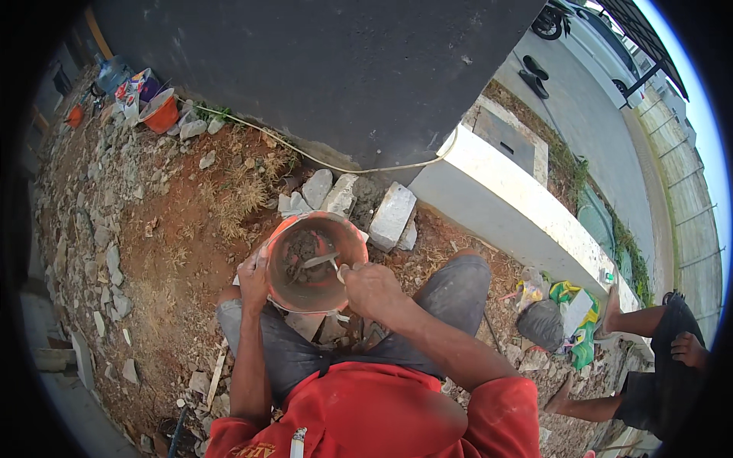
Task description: The person positions concrete blocks by hand into a wall foundation, then scoops and applies mortar from a bucket onto the structure using a trowel.
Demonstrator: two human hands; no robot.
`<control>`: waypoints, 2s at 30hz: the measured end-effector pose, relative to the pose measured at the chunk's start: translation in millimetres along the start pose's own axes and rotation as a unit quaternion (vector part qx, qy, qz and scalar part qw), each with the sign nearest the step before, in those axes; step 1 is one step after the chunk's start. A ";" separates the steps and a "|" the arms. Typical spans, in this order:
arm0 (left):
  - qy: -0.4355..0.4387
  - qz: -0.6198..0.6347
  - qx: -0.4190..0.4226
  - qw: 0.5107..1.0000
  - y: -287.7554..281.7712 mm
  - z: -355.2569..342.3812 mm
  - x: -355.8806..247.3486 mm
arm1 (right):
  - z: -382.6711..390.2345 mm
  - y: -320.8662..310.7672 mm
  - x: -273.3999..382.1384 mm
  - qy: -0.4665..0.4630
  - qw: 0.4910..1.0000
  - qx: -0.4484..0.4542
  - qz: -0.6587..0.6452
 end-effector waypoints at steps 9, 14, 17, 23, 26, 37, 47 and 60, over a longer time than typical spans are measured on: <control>0.016 -0.001 0.001 1.000 1.2 -2.2 14.4 | 11.0 70.5 -5.9 0.132 0.989 -0.039 -0.062; 0.017 0.018 -0.001 1.000 6.6 -8.0 10.4 | 14.4 63.3 -3.3 0.113 0.992 0.041 -0.023; 0.000 -0.029 0.006 1.000 17.0 -8.6 -1.8 | 10.9 50.9 -5.5 0.090 0.996 0.005 0.031; 0.049 -0.042 0.019 0.998 47.0 -7.4 -13.1 | -2.8 62.1 -4.0 0.095 0.981 -0.099 0.140; 0.127 -0.071 0.020 0.989 52.7 2.1 -8.9 | 6.7 79.5 6.1 0.166 0.975 0.057 0.139; 0.007 0.012 0.019 1.000 -6.4 1.2 6.4 | -2.9 37.3 16.0 0.204 0.963 -0.028 -0.176; 0.020 0.000 0.058 0.998 -4.0 -1.8 13.8 | 13.1 61.6 2.4 0.149 0.982 -0.091 -0.071; 0.022 -0.039 0.038 0.998 4.0 -9.9 5.2 | 16.7 37.6 63.3 0.037 0.977 -0.158 0.137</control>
Point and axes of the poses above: each hand's wrist, its own z-axis away from the middle knuckle, its own y-axis out of the palm, x = y × z, the point moved 1 cm from there along -z, towards the middle knuckle, and after that the axes turned 11 degrees about z, right-handed, at the moved point
